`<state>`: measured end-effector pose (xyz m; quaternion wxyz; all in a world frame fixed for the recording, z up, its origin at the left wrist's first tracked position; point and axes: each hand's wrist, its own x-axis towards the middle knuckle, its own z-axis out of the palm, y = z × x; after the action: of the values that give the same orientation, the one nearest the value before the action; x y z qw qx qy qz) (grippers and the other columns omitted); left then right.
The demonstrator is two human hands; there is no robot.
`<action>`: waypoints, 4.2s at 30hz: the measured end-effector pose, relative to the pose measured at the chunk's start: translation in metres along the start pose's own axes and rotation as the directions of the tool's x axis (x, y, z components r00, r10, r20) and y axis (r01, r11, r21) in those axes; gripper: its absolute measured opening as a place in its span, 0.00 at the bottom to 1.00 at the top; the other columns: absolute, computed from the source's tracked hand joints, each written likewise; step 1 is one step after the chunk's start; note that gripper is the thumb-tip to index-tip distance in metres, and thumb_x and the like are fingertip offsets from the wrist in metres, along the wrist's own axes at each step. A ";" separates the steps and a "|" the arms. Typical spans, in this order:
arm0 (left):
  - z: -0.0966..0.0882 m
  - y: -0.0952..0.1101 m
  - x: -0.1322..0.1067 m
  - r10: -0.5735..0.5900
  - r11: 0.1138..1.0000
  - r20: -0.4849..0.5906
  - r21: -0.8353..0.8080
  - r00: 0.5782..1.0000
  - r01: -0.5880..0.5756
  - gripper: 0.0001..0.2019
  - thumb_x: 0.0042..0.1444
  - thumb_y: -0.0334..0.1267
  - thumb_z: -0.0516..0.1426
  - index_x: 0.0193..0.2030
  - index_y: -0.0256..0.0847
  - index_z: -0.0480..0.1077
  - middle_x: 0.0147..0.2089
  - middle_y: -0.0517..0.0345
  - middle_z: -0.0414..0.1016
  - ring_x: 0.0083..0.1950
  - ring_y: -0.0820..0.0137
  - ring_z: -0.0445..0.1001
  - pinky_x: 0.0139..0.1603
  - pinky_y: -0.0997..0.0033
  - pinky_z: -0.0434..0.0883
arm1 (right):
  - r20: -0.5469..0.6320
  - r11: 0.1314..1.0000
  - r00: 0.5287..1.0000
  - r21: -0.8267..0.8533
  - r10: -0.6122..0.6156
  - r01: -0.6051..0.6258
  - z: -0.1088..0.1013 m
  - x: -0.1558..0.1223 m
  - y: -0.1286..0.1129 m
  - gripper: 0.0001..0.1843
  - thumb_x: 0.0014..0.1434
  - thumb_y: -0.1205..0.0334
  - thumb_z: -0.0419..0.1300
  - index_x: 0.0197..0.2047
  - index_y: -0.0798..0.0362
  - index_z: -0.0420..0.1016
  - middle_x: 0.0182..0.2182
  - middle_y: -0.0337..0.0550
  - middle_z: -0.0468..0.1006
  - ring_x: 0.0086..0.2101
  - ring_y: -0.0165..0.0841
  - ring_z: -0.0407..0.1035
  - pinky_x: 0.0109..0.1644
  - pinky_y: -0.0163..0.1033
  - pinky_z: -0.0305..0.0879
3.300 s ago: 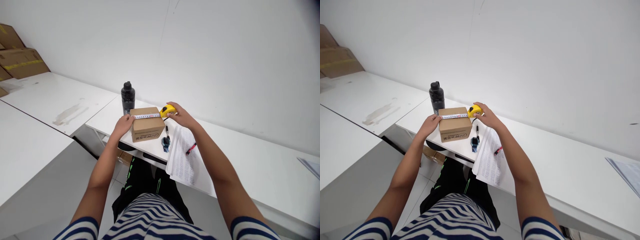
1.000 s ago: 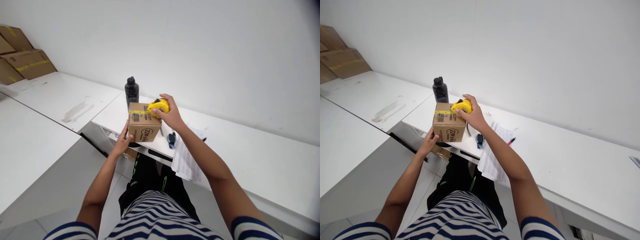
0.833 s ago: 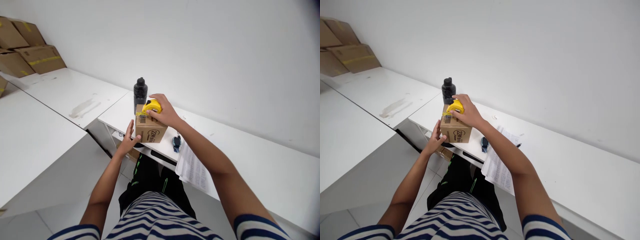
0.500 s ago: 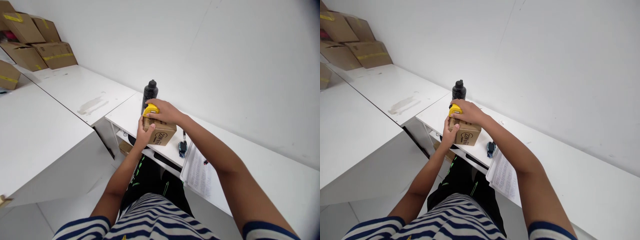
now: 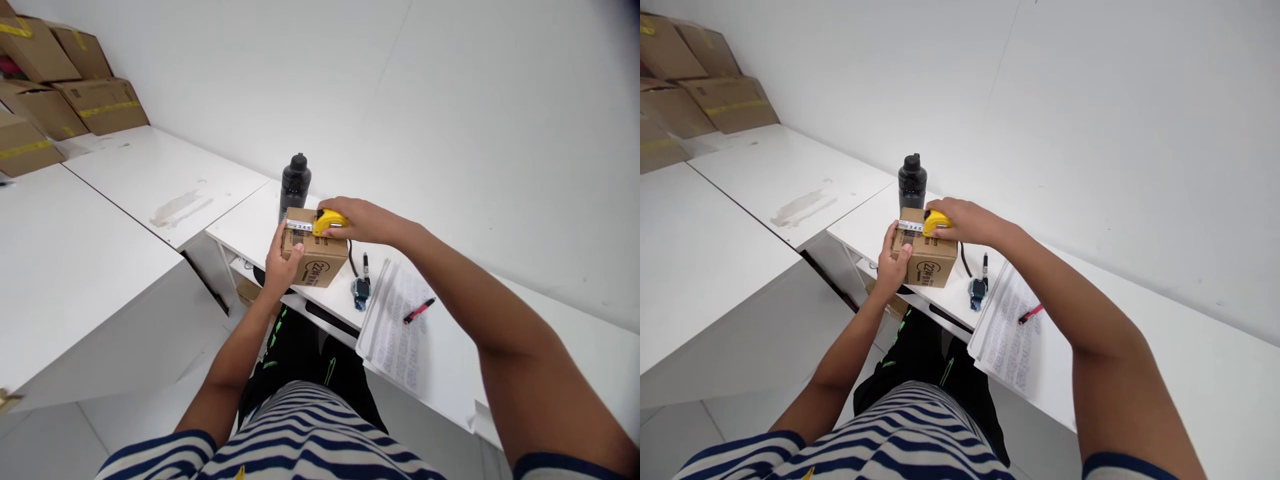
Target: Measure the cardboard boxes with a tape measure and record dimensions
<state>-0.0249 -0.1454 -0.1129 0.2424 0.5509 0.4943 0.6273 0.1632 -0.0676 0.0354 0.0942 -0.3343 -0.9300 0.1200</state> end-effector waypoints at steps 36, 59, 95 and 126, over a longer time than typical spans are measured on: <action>0.007 0.000 0.004 -0.036 0.996 -0.010 -0.076 0.999 0.036 0.36 0.62 0.56 0.56 0.73 0.47 0.52 0.73 0.47 0.57 0.73 0.60 0.60 0.71 0.61 0.60 | -0.219 0.996 0.974 -0.056 0.056 -0.070 0.004 -0.029 -0.001 0.27 0.58 0.50 0.59 0.60 0.46 0.69 0.55 0.46 0.76 0.49 0.45 0.71 0.47 0.46 0.64; 0.093 0.047 -0.110 -0.143 0.958 0.378 -0.178 0.915 0.223 0.24 0.56 0.59 0.59 0.51 0.43 0.69 0.49 0.51 0.77 0.49 0.63 0.77 0.50 0.63 0.75 | -0.579 0.892 0.687 0.369 0.439 -0.259 0.131 -0.191 -0.011 0.42 0.64 0.31 0.30 0.62 0.49 0.65 0.47 0.53 0.78 0.42 0.43 0.75 0.46 0.49 0.71; 0.177 0.005 -0.091 -0.133 0.985 0.877 0.064 0.462 0.161 0.21 0.51 0.53 0.63 0.45 0.41 0.75 0.43 0.54 0.80 0.40 0.66 0.77 0.38 0.68 0.73 | -0.219 0.433 0.446 0.773 0.868 -0.463 0.147 -0.280 0.082 0.22 0.62 0.44 0.56 0.24 0.50 0.68 0.24 0.40 0.73 0.29 0.35 0.66 0.37 0.42 0.62; 0.177 0.010 -0.090 -0.114 0.988 0.912 0.063 0.394 0.140 0.21 0.52 0.54 0.63 0.45 0.40 0.73 0.44 0.54 0.78 0.43 0.66 0.76 0.44 0.67 0.72 | -0.265 0.463 0.429 0.753 0.864 -0.467 0.153 -0.284 0.082 0.19 0.60 0.50 0.56 0.22 0.51 0.70 0.23 0.41 0.75 0.29 0.34 0.68 0.36 0.40 0.62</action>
<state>0.1673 -0.1629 -0.1617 0.5260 0.7615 0.3148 0.2105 0.3889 -0.2133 -0.1606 0.4304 -0.6669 -0.5263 0.3049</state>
